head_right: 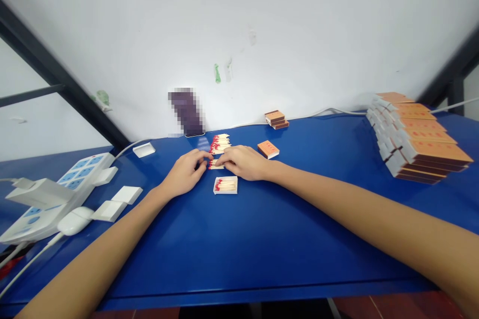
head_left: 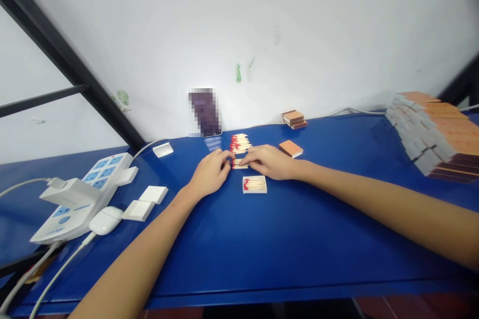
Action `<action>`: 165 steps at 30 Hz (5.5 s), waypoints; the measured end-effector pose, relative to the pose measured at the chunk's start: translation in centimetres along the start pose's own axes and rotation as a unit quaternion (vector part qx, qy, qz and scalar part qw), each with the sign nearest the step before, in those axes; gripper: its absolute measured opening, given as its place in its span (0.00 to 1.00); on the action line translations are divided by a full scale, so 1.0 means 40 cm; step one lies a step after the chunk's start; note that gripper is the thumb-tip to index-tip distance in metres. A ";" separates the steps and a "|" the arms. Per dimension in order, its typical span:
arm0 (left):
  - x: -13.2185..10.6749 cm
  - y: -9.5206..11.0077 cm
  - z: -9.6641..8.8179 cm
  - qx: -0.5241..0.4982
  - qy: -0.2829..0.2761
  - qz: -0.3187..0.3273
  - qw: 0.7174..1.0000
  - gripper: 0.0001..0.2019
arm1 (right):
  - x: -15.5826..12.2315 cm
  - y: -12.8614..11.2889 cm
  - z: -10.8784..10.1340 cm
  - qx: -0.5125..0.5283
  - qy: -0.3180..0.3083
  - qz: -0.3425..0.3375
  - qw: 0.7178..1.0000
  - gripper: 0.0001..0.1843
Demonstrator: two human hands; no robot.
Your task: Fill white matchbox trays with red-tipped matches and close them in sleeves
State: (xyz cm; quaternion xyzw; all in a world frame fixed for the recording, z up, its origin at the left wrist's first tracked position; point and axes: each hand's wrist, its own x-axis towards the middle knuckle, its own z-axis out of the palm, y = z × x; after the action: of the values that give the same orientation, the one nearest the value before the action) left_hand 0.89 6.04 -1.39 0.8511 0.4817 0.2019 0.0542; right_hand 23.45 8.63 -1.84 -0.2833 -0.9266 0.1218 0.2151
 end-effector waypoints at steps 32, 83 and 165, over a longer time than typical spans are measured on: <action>0.000 0.001 0.000 0.007 -0.006 0.001 1.000 0.14 | 0.001 -0.006 0.003 -0.011 0.020 0.004 1.000 0.19; -0.005 0.020 -0.018 -0.017 -0.045 0.037 0.998 0.10 | 0.018 -0.037 -0.035 -0.013 -0.026 0.052 0.998 0.11; -0.021 0.126 -0.043 -0.147 -0.132 0.021 0.980 0.10 | 0.022 -0.134 -0.175 0.080 -0.321 0.120 0.936 0.10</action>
State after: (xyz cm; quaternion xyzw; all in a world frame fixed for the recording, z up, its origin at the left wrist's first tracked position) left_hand 3.84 2.49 1.39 0.8629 0.4170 0.1576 0.2378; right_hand 23.55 5.53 6.44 -0.3197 -0.8927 0.3052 -0.0877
